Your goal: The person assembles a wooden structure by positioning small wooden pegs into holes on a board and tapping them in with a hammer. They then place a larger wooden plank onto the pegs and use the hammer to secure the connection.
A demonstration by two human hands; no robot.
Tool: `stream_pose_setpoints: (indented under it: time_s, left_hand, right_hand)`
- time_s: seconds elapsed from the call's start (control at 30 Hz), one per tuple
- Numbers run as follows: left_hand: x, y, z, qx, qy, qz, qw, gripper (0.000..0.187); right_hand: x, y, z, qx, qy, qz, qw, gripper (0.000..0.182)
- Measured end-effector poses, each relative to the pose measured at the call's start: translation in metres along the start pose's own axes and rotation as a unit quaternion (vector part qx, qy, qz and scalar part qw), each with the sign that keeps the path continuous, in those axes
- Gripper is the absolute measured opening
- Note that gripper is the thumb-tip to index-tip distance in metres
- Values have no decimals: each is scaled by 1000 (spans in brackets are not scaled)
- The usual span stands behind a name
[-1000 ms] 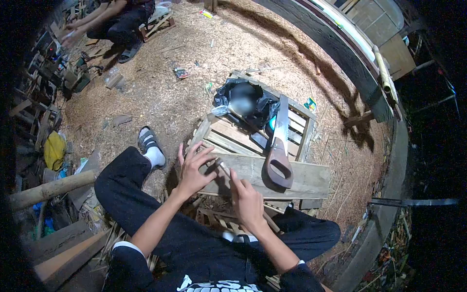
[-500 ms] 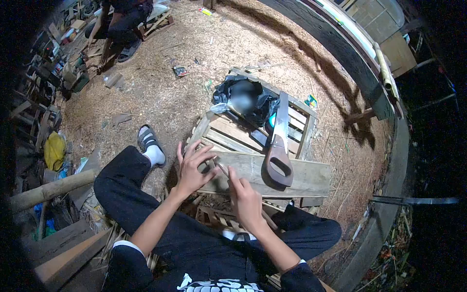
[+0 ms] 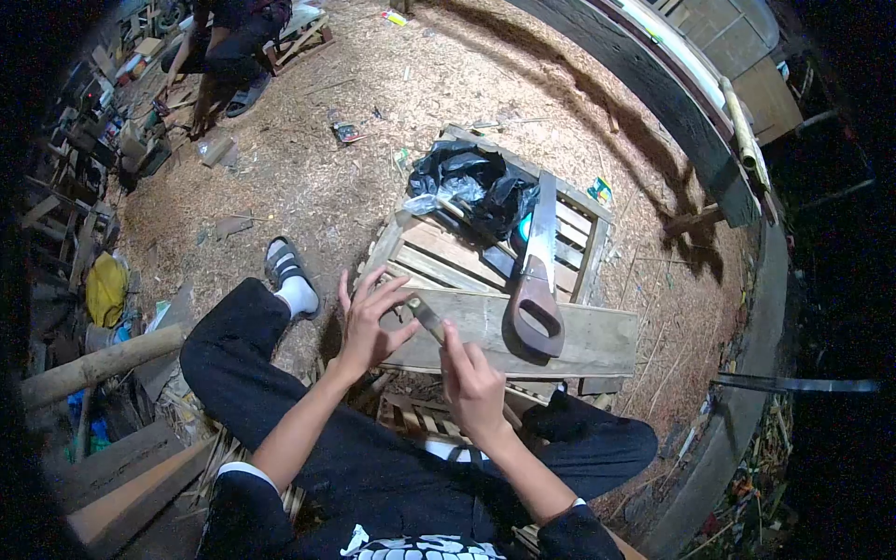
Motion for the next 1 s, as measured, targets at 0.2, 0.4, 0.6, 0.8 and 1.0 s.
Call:
stream_pose_setpoints:
  time_s: [0.2, 0.4, 0.6, 0.8, 1.0]
  left_hand:
    - [6, -5, 0, 1, 21, -16, 1000, 44]
    - [4, -3, 2, -4, -5, -13, 1000, 41]
    - [2, -1, 2, 3, -6, -6, 1000, 41]
    - [-1, -1, 0, -4, -6, -13, 1000, 42]
    - [1, -3, -1, 4, 6, -16, 1000, 44]
  right_hand:
    - [5, 11, 1, -88, 44, -29, 995, 56]
    - [16, 18, 6, -136, 66, -78, 985, 56]
    - [20, 23, 0, -150, 71, -103, 981, 51]
    - [2, 3, 5, -54, 50, -19, 997, 51]
    - [2, 8, 9, -88, 52, -6, 995, 55]
Point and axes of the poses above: each hand's wrist, its own z-axis towards the middle knuckle, its own y-axis out of the palm, x = y × z, the point moved 9 cm from there along z, towards the middle knuckle, and after that the axes turned 1 degree about y, right-handed, at the moved point
